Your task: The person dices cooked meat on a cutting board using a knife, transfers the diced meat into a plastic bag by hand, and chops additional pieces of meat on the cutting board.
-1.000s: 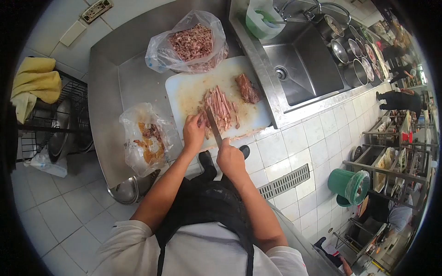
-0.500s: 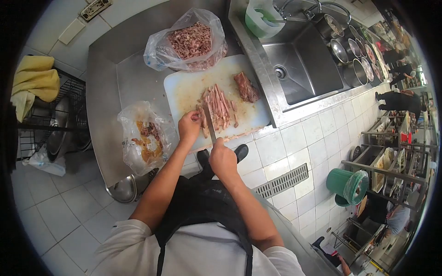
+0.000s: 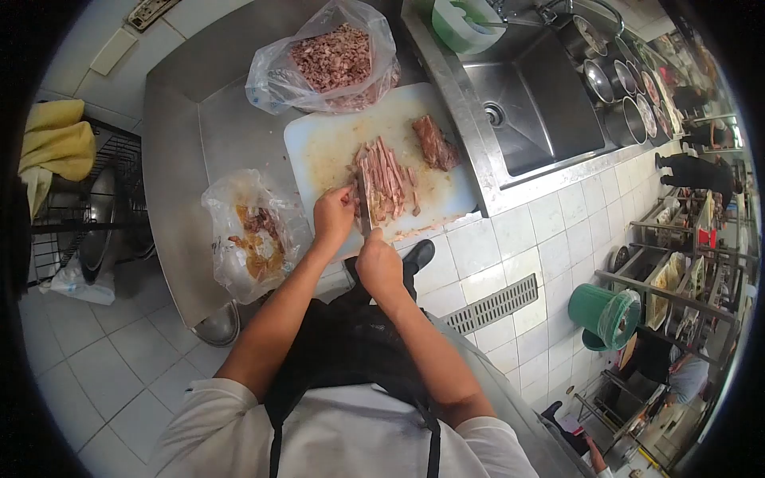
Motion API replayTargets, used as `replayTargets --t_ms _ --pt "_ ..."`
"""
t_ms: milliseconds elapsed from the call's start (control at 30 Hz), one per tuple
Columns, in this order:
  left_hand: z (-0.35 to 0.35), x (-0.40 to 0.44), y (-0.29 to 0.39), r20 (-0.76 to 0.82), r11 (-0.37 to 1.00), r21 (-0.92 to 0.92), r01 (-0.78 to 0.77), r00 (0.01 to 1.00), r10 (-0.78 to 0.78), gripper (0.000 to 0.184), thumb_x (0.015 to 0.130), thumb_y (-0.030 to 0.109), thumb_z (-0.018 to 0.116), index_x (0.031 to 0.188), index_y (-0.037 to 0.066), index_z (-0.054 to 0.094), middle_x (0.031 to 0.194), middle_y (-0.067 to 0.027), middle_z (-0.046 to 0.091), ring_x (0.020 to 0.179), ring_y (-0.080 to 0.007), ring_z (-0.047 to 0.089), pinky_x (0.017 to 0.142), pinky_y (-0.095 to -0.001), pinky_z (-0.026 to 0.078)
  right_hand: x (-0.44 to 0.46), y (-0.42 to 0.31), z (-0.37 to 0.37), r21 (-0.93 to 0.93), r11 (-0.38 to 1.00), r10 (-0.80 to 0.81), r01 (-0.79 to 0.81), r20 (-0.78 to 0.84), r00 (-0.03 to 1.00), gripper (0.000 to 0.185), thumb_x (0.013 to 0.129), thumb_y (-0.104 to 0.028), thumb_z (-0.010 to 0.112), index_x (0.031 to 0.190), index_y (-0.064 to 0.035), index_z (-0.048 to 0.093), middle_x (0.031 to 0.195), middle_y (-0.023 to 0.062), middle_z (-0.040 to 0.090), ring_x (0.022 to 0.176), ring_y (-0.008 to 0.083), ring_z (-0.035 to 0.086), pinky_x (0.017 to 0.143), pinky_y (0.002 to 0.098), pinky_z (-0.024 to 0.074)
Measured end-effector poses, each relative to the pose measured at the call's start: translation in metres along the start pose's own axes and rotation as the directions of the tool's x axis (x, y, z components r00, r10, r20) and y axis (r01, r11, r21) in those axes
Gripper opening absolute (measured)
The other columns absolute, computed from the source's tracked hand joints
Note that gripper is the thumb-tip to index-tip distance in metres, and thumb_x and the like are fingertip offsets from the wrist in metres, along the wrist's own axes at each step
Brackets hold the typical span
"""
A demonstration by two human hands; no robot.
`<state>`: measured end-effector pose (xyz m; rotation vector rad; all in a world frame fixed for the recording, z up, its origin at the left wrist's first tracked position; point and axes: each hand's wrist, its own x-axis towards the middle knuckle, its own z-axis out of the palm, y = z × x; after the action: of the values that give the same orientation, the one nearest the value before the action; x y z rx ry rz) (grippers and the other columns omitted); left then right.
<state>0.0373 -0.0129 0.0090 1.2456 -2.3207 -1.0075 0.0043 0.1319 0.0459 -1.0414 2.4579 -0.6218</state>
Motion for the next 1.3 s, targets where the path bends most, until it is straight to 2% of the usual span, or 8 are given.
replayTargets --t_ms 267,433,633,833,933,1033,1133,1300 --pt "0.010 -0.001 -0.009 -0.051 0.994 -0.087 0.065 0.996 -0.069 0.038 0.081 0.011 0.083 0.118 0.007 0.078 0.090 -0.0142 0.075 0.079 -0.0275 0.072 0.073 -0.0388 0.056 0.049 0.003 0.019 0.073 0.997 -0.002 0.013 -0.143 0.990 0.017 0.098 -0.011 0.057 0.101 0.0055 0.052 0.072 0.0312 0.067 0.068 0.0499 0.070 0.059 0.0582 0.0555" --pt "0.018 0.001 -0.016 -0.076 0.981 -0.152 0.119 0.988 -0.132 0.035 0.079 0.012 0.082 0.113 0.007 0.078 0.088 -0.0134 0.074 0.082 -0.0322 0.072 0.076 -0.0433 0.056 -0.036 0.023 -0.010 -0.009 0.999 0.032 -0.031 0.069 0.997 0.016 0.092 -0.008 0.059 0.100 0.0034 0.051 0.070 0.0270 0.069 0.066 0.0470 0.071 0.060 0.0562 0.0573" --pt "-0.001 -0.006 -0.012 -0.153 0.999 -0.034 0.032 0.988 -0.037 0.022 0.084 0.013 0.081 0.104 0.004 0.078 0.083 -0.0115 0.076 0.076 -0.0277 0.074 0.070 -0.0388 0.057 -0.053 0.029 -0.061 -0.028 0.998 -0.057 0.061 0.126 0.990 0.013 0.094 -0.007 0.060 0.095 0.0020 0.051 0.066 0.0261 0.067 0.062 0.0445 0.070 0.056 0.0535 0.0564" --pt "0.012 -0.007 -0.030 0.032 0.929 -0.278 0.245 0.969 -0.245 0.014 0.088 0.014 0.079 0.095 0.003 0.078 0.082 -0.0118 0.078 0.071 -0.0261 0.076 0.067 -0.0380 0.058 -0.043 0.022 -0.039 -0.006 0.999 -0.054 0.054 0.068 0.996 0.021 0.101 -0.015 0.061 0.096 0.0031 0.051 0.066 0.0275 0.066 0.061 0.0474 0.068 0.055 0.0564 0.0546" --pt "0.014 -0.004 -0.029 0.043 0.933 -0.246 0.261 0.965 -0.259 0.012 0.087 0.016 0.078 0.089 0.004 0.078 0.082 -0.0134 0.077 0.075 -0.0310 0.075 0.070 -0.0414 0.057 -0.040 0.020 -0.039 -0.007 0.998 -0.059 0.060 0.058 0.997 0.020 0.100 -0.014 0.061 0.095 0.0029 0.051 0.066 0.0274 0.066 0.062 0.0467 0.069 0.055 0.0562 0.0547" --pt "0.001 -0.007 -0.014 -0.069 0.975 -0.141 0.172 0.981 -0.183 0.013 0.086 0.012 0.078 0.095 0.003 0.076 0.084 -0.0140 0.077 0.075 -0.0319 0.075 0.070 -0.0412 0.058 -0.039 0.021 -0.045 -0.013 0.997 -0.070 0.071 0.057 0.996 0.019 0.100 -0.013 0.060 0.093 0.0023 0.051 0.065 0.0271 0.066 0.062 0.0461 0.069 0.055 0.0561 0.0548" --pt "0.012 -0.008 -0.020 -0.161 0.999 -0.038 0.029 0.986 -0.035 0.023 0.087 0.008 0.079 0.108 0.000 0.074 0.087 -0.0112 0.077 0.077 -0.0215 0.076 0.068 -0.0335 0.059 -0.038 0.021 -0.047 -0.012 0.998 -0.063 0.064 0.028 0.998 0.016 0.099 -0.010 0.060 0.093 0.0020 0.051 0.065 0.0271 0.066 0.062 0.0462 0.069 0.055 0.0561 0.0548" --pt "0.018 -0.006 -0.020 0.069 0.819 -0.474 0.324 0.941 -0.333 0.025 0.084 0.006 0.077 0.108 0.000 0.073 0.091 -0.0145 0.076 0.081 -0.0279 0.076 0.073 -0.0390 0.059 -0.036 0.016 -0.047 -0.031 0.997 -0.068 0.070 0.048 0.997 0.014 0.096 -0.008 0.060 0.093 0.0021 0.051 0.064 0.0272 0.066 0.061 0.0464 0.069 0.055 0.0559 0.0551"
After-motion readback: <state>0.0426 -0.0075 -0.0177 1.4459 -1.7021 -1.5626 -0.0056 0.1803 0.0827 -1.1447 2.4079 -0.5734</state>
